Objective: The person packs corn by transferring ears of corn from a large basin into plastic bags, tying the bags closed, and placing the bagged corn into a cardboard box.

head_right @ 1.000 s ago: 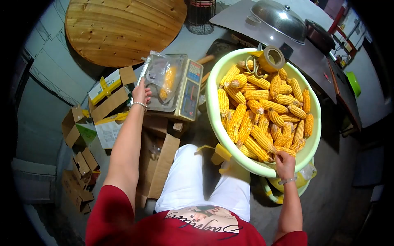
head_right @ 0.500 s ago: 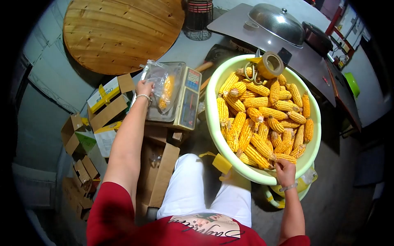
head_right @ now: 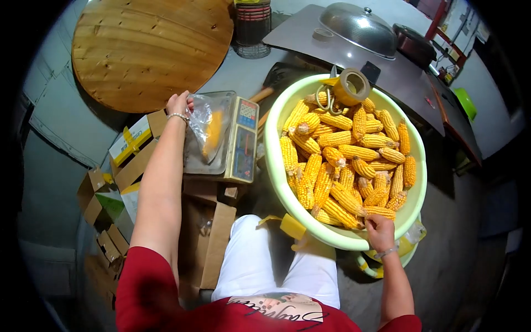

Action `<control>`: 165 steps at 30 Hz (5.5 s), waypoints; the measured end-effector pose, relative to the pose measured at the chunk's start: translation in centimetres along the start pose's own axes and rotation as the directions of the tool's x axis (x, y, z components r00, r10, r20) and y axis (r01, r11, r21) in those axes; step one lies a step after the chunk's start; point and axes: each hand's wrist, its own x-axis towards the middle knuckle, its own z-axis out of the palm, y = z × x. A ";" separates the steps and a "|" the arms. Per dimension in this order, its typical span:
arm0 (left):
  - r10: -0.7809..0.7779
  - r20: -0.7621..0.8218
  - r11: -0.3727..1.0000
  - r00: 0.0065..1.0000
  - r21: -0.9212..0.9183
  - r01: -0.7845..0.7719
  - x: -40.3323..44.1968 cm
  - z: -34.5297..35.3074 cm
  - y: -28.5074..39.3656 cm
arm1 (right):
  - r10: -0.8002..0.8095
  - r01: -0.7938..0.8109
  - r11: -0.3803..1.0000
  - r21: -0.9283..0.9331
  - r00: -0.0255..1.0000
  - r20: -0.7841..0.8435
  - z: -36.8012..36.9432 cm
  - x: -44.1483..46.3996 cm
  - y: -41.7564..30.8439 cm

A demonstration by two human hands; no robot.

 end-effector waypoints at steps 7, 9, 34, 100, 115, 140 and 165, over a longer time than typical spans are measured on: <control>-0.117 0.060 0.938 0.991 0.333 0.090 1.1 1.2 -0.4 | -0.019 0.019 0.999 -0.045 1.000 0.012 -0.2 0.0 -0.2; -0.168 0.032 0.945 0.985 0.291 0.151 1.9 1.4 -1.0 | -0.016 0.016 0.999 -0.041 1.000 0.008 -0.3 0.0 -0.5; 0.265 0.645 0.823 0.717 0.237 -0.516 -15.4 6.9 13.7 | -0.060 0.059 0.995 -0.076 0.998 -0.011 -0.9 -0.2 -0.4; 0.226 0.964 0.714 0.138 -0.068 -0.697 -39.5 5.8 -4.8 | -0.148 -0.308 0.480 0.821 0.895 0.422 -2.4 1.7 -5.9; -0.331 0.941 0.940 0.065 0.323 0.110 -38.8 6.1 -8.3 | -0.372 0.377 0.881 0.286 0.925 -0.073 -1.3 1.4 -5.2; 0.133 0.986 0.193 0.104 0.078 -0.978 -37.7 5.7 -7.0 | -0.401 0.399 0.906 0.142 0.916 -0.016 -1.7 1.1 -5.0; -0.088 0.972 0.918 0.219 0.165 -0.360 -40.5 6.9 -8.0 | 0.073 -0.141 0.720 0.680 0.989 0.128 -2.1 0.8 -1.4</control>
